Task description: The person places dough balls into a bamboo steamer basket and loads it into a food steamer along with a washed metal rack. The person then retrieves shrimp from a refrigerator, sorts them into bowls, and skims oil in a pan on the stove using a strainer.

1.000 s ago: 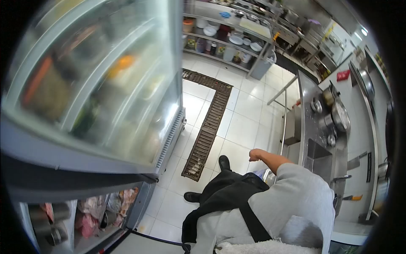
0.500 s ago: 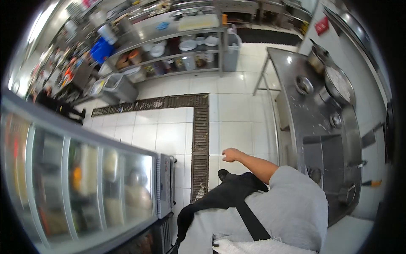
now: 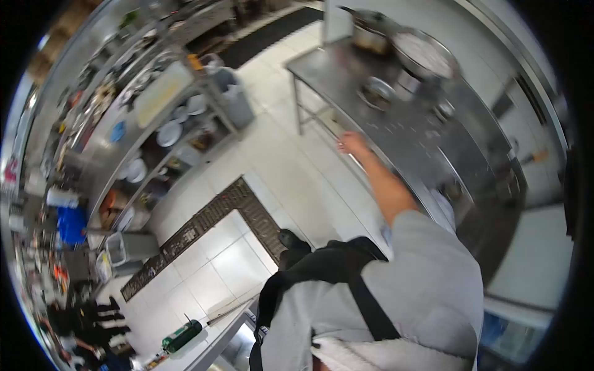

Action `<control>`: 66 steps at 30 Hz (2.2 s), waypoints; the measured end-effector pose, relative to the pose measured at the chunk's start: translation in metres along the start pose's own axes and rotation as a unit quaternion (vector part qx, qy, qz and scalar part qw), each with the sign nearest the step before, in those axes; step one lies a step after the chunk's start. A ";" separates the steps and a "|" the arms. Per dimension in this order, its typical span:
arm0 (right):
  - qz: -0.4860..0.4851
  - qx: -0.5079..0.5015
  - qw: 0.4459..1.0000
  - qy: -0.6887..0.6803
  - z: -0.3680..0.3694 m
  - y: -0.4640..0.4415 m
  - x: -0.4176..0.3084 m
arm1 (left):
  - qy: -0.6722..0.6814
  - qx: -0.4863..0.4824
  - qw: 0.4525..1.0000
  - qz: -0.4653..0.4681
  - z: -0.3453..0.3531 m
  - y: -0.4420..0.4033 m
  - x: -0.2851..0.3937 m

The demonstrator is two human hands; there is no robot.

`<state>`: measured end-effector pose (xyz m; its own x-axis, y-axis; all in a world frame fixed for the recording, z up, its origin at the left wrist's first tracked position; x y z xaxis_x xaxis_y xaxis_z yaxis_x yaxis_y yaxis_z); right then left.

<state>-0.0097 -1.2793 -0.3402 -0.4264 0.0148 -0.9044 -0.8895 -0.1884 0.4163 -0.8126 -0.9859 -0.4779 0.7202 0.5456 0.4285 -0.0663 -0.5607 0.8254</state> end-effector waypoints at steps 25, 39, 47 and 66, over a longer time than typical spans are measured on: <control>-0.028 -0.027 0.997 0.064 0.224 -0.250 -0.189 | -0.101 -0.455 0.804 0.369 0.364 0.019 0.943; -0.278 -0.213 0.763 0.543 0.530 -0.597 -0.271 | 0.411 -0.036 0.846 0.337 0.133 -0.242 1.151; 0.019 -0.256 0.518 0.816 0.302 -0.742 -0.161 | 0.074 0.481 0.769 0.414 0.068 -0.237 1.240; -0.267 -0.282 0.749 0.536 0.616 -1.223 -0.427 | 0.054 0.188 0.808 0.556 0.513 -0.151 1.663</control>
<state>1.1592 -0.4501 -0.4054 0.6128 -0.5045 -0.6082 -0.5462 -0.8267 0.1354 0.7497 -0.3137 -0.0785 0.2937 -0.3861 0.8745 -0.4018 -0.8799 -0.2535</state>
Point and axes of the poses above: each hand's wrist, its own y-axis away from the middle knuckle, its own z-axis out of the palm, x = y × z, the point moved 8 cm from there along -y, towards the middle knuckle, and after that the axes turned 2 degrees about y, right-handed, at the moved point
